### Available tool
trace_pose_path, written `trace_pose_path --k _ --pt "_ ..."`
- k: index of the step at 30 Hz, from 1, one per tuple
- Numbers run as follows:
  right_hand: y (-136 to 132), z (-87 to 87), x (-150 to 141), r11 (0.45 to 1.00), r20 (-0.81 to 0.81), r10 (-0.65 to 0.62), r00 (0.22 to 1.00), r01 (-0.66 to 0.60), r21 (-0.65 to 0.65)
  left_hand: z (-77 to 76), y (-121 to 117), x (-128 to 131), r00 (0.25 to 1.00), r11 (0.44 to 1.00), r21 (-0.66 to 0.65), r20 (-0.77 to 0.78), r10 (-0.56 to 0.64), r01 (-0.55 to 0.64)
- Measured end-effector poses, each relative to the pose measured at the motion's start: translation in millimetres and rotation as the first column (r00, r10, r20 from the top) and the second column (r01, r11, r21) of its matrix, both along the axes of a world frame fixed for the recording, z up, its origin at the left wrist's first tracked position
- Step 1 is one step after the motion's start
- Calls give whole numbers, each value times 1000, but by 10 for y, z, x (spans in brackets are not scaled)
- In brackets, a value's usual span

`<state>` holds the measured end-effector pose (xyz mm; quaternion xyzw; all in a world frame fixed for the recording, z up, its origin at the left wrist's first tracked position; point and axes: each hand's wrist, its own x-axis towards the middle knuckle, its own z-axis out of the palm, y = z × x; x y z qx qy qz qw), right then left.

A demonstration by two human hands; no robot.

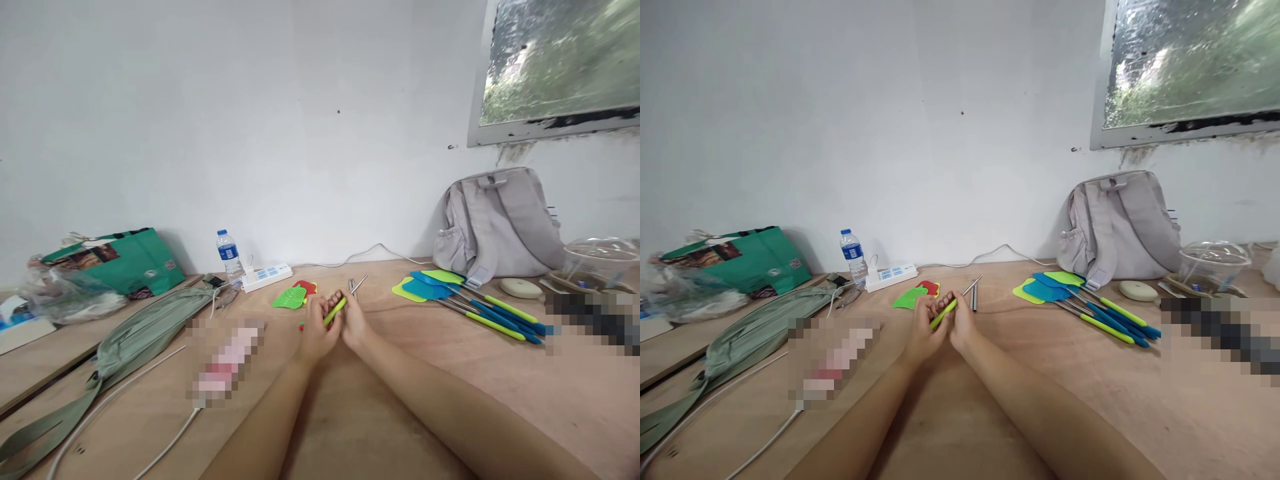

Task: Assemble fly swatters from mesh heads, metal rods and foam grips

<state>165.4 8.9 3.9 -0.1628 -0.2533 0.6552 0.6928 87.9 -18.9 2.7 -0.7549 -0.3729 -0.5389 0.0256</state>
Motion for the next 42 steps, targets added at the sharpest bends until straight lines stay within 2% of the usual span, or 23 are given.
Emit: trace_pose_path --k 3,5,7,9,12,15,19,24,33,42 --pt "78 -27 105 997 40 71 997 -71 10 14 49 -158 999 997 71 -46 -18 21" --pt "186 -56 281 998 54 60 997 -60 -4 3 132 -285 999 995 87 -23 49 -47" --pt "310 -98 514 999 62 13 998 -11 -37 -35 256 -426 985 985 8 8 174 -174" --pt "420 -149 777 996 68 -54 996 59 -70 -97 396 -574 961 954 -120 -48 271 -275" --pt "527 -235 1138 982 87 -148 985 157 -103 -198 582 -770 951 931 -219 -175 255 -290" --pt "577 -310 1351 968 112 -203 973 217 -124 -252 703 -875 938 912 -301 -289 191 -279" --pt "627 -371 1380 956 151 -240 959 260 -137 -259 784 -881 911 875 -395 -397 112 -280" --pt "686 -416 1321 954 208 -234 950 266 -141 -291 819 -855 881 824 -446 -456 126 -349" --pt "715 -473 1340 948 226 -247 942 283 -148 -282 779 -886 860 827 -414 -487 152 -380" --pt "705 -458 1346 944 218 -252 943 289 -157 -231 768 -870 838 805 -377 -485 251 -459"
